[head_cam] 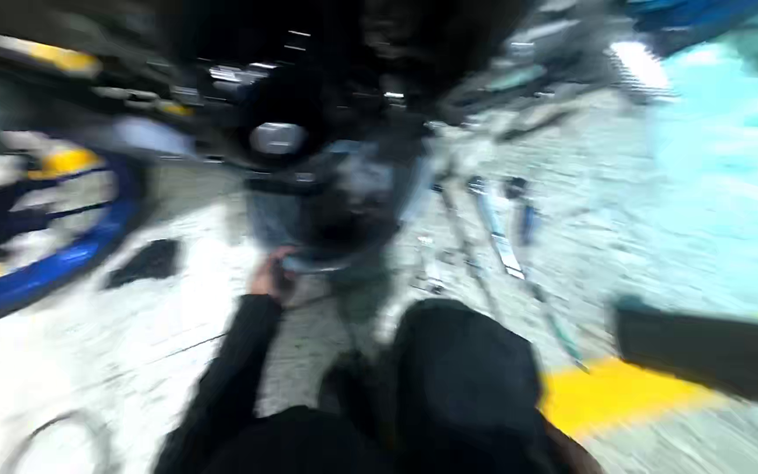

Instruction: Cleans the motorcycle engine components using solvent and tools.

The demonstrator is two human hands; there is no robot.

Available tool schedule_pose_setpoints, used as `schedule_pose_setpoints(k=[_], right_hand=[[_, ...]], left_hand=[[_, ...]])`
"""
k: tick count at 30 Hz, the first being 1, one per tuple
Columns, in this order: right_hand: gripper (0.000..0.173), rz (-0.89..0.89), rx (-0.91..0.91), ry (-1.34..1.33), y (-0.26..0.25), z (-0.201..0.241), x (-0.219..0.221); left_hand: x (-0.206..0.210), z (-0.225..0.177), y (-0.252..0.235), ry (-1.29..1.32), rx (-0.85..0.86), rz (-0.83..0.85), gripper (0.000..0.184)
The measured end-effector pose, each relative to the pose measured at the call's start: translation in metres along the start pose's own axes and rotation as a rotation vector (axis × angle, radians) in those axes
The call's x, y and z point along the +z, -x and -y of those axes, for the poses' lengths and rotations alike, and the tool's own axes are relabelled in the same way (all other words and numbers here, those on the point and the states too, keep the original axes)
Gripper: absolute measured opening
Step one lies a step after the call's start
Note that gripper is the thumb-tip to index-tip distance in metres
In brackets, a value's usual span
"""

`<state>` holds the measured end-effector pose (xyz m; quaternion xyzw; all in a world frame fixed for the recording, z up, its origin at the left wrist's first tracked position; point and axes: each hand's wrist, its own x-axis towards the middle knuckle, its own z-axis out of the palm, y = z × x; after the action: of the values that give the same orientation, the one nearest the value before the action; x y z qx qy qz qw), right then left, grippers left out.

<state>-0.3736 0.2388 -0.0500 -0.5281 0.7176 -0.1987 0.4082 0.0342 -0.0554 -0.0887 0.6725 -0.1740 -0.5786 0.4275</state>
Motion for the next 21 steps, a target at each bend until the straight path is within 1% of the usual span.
schedule_pose_setpoints(k=[1,3,4,5,6,7,8,9,10,11,13,14,15,16,17,18,20,21], right_hand=[[0.047,-0.031,0.034,-0.002,0.0,0.0,-0.001],[0.048,-0.053,0.138,-0.094,0.006,-0.015,0.001],[0.048,-0.031,0.167,-0.166,0.01,-0.024,0.0],[0.047,-0.01,0.194,-0.199,0.022,-0.031,-0.003],[0.041,-0.001,0.204,-0.188,0.042,-0.036,-0.005],[0.031,0.021,0.186,-0.144,0.066,-0.042,-0.01],[0.027,0.069,0.157,-0.091,0.089,-0.045,-0.018],[0.027,0.109,0.124,-0.045,0.109,-0.044,-0.024],[0.027,0.116,0.087,-0.024,0.124,-0.04,-0.028],[0.027,0.105,0.052,-0.033,0.131,-0.036,-0.031],[0.023,0.061,0.006,-0.088,0.134,-0.031,-0.026],[0.02,0.043,0.018,-0.083,0.135,-0.031,-0.021],[0.019,0.047,0.075,-0.039,0.137,-0.028,-0.019],[0.018,0.072,0.159,0.038,0.138,-0.02,-0.019],[0.019,0.105,0.232,0.081,0.139,-0.012,-0.021],[0.022,0.129,0.269,0.076,0.136,-0.004,-0.024],[0.023,0.137,0.215,-0.014,0.128,0.0,-0.027],[0.023,0.131,0.182,-0.067,0.124,-0.003,-0.026]], left_hand=[[0.002,0.004,0.004,-0.039,0.024,0.042,0.019],[0.004,0.016,-0.003,0.032,0.055,0.171,0.015],[0.003,0.02,-0.016,0.111,0.077,0.195,0.016],[0.001,0.025,-0.028,0.164,0.104,0.181,0.017],[-0.002,0.029,-0.037,0.178,0.124,0.164,0.017],[-0.006,0.034,-0.046,0.167,0.148,0.188,0.019],[-0.016,0.042,-0.061,0.153,0.174,0.25,0.018],[-0.034,0.05,-0.082,0.147,0.187,0.372,0.018],[-0.039,0.052,-0.089,0.163,0.191,0.436,0.017],[-0.03,0.046,-0.079,0.182,0.183,0.409,0.016],[0.006,0.025,-0.038,0.231,0.14,0.229,0.015],[0.016,0.018,-0.024,0.215,0.122,0.171,0.017],[0.017,0.016,-0.019,0.177,0.124,0.168,0.016],[0.014,0.017,-0.021,0.133,0.139,0.203,0.017],[0.01,0.017,-0.024,0.102,0.149,0.235,0.021],[0.007,0.016,-0.027,0.081,0.137,0.232,0.02],[-0.003,0.017,-0.039,0.142,0.123,0.29,0.021],[-0.005,0.017,-0.043,0.187,0.123,0.286,0.023]])
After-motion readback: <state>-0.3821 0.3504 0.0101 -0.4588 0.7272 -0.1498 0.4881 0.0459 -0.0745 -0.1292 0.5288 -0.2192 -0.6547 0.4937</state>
